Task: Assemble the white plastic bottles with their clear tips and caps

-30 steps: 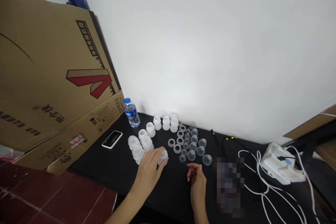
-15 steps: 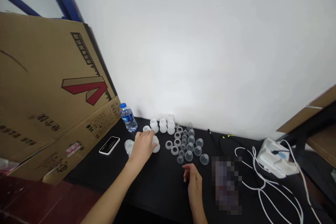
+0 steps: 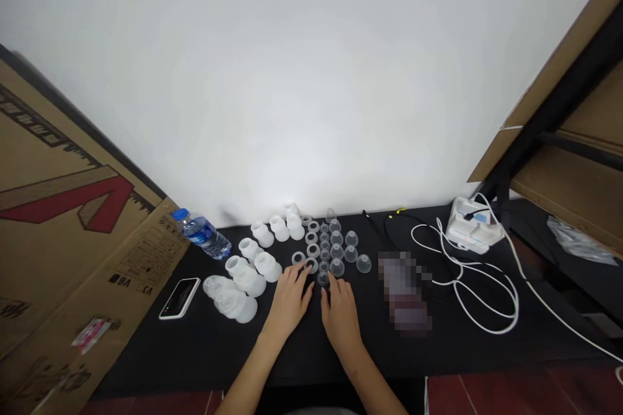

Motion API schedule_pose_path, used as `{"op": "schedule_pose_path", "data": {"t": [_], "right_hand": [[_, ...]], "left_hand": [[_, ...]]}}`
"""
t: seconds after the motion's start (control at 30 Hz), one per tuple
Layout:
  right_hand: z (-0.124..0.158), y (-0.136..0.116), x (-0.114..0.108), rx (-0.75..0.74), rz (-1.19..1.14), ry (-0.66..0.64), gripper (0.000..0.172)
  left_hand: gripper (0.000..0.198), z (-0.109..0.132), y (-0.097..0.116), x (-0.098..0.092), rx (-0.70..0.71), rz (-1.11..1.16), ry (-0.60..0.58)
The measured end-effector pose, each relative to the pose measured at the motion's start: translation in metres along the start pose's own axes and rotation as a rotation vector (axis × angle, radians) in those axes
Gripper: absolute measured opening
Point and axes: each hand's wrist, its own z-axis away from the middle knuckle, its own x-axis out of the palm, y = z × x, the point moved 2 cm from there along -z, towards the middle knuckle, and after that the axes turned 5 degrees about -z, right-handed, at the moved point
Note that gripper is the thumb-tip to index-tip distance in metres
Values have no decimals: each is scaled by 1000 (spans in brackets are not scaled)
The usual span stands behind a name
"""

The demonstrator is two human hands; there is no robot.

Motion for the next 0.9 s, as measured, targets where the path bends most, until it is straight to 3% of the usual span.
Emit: {"op": "schedule_pose_path", "data": {"t": [0.2, 0.33, 0.47, 0.6, 0.77, 0.9], "right_hand": [[1, -2, 2, -11, 64, -52, 32], [0, -4, -1, 14, 11, -31, 24], [0, -5, -2, 12, -60, -87, 17], [-1, -3, -6, 118, -204, -85, 19], [-4, 1, -13, 237, -371, 52, 35], [-5, -1, -16, 292, -536, -11, 35]], "left_hand": [[7, 11, -13, 2, -66, 102, 59], [7, 13, -15, 4, -107, 163, 82], [7, 13, -16, 5, -177, 338, 180], [6, 13, -16, -3, -194, 522, 256], [7, 13, -10, -8, -113, 660, 173], [7, 13, -7, -1, -74, 723, 71]]}}
